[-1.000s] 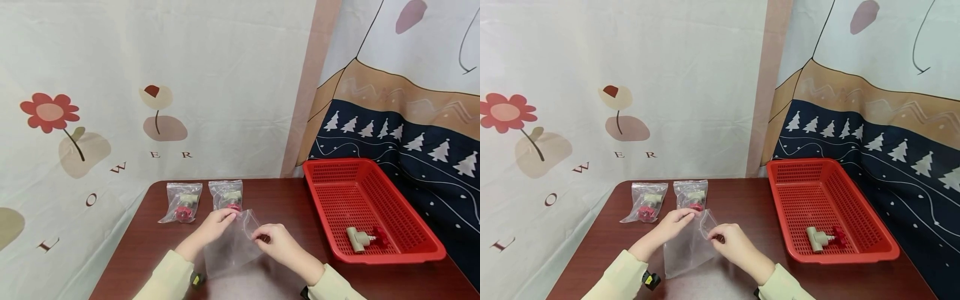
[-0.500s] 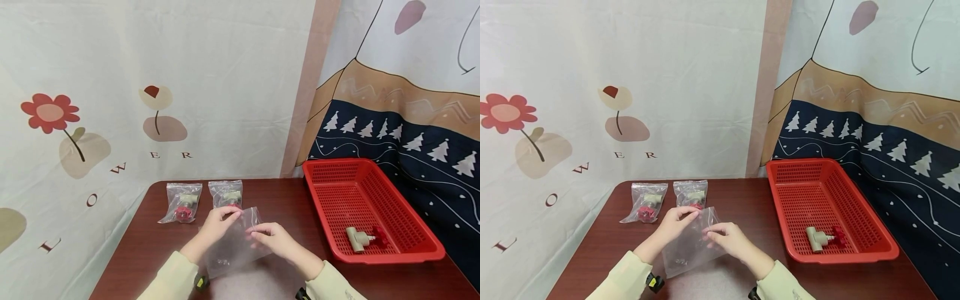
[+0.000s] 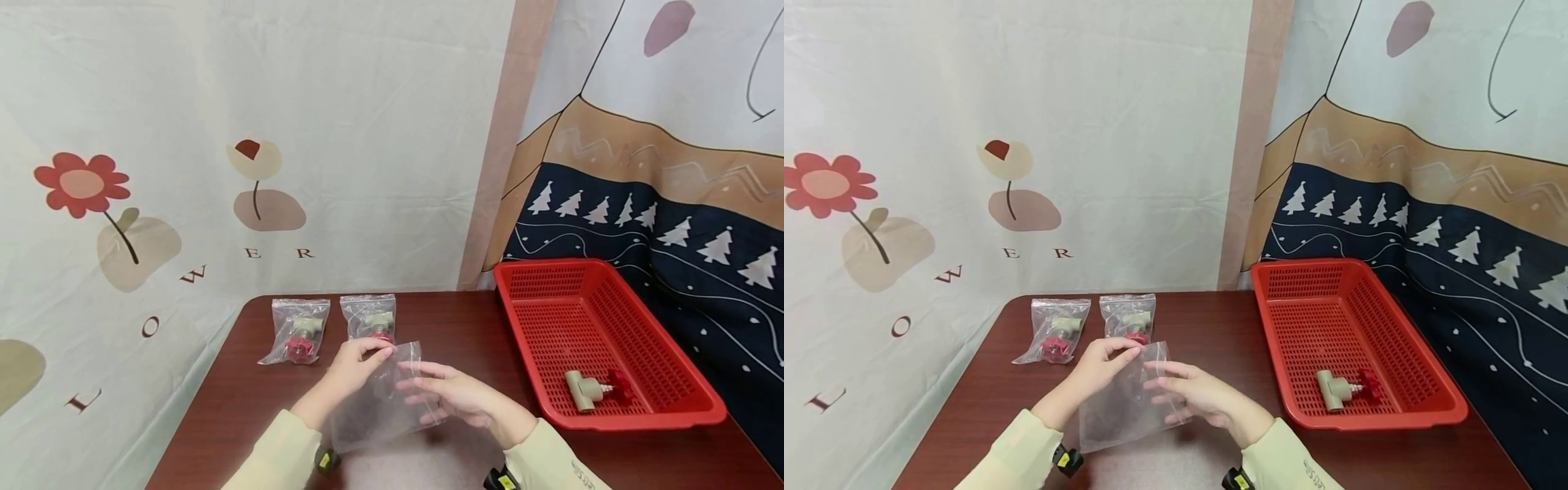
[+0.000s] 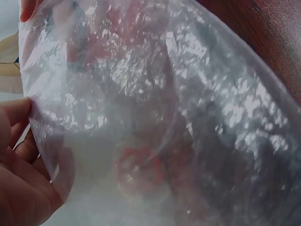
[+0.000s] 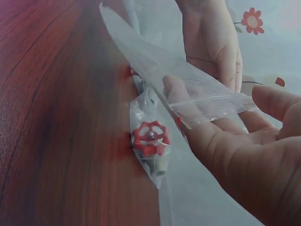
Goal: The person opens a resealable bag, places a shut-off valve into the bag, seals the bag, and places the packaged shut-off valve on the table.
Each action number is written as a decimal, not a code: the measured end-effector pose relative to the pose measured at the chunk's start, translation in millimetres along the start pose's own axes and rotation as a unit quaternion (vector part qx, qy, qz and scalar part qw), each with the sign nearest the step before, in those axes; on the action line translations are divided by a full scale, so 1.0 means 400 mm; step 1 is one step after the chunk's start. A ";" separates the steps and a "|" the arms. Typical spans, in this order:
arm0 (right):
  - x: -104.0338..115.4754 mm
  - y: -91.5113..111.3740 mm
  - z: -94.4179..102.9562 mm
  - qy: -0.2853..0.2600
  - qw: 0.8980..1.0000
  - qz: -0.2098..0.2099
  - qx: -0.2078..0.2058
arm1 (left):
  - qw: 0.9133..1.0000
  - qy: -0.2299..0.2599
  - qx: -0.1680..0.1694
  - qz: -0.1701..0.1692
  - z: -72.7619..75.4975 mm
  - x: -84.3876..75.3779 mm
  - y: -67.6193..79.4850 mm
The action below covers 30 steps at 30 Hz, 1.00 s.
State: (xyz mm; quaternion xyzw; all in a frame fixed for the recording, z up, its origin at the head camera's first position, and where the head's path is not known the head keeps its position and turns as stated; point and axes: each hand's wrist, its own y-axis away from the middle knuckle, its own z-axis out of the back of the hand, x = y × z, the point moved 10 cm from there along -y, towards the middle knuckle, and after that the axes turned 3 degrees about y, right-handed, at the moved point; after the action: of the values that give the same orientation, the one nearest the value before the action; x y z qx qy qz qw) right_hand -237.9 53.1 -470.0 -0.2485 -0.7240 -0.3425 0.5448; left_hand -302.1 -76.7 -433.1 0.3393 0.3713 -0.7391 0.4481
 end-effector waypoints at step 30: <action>0.071 0.312 0.384 -0.050 0.983 -0.022 -0.175 | 0.997 0.071 0.005 -0.001 0.022 0.009 0.017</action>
State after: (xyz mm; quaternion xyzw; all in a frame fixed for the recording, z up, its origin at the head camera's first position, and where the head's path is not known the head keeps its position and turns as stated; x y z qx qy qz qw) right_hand -249.3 250.6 -440.8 -0.3408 -0.6843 -0.4627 0.4489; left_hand -298.5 -87.8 -433.5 0.3925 0.3987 -0.7158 0.4179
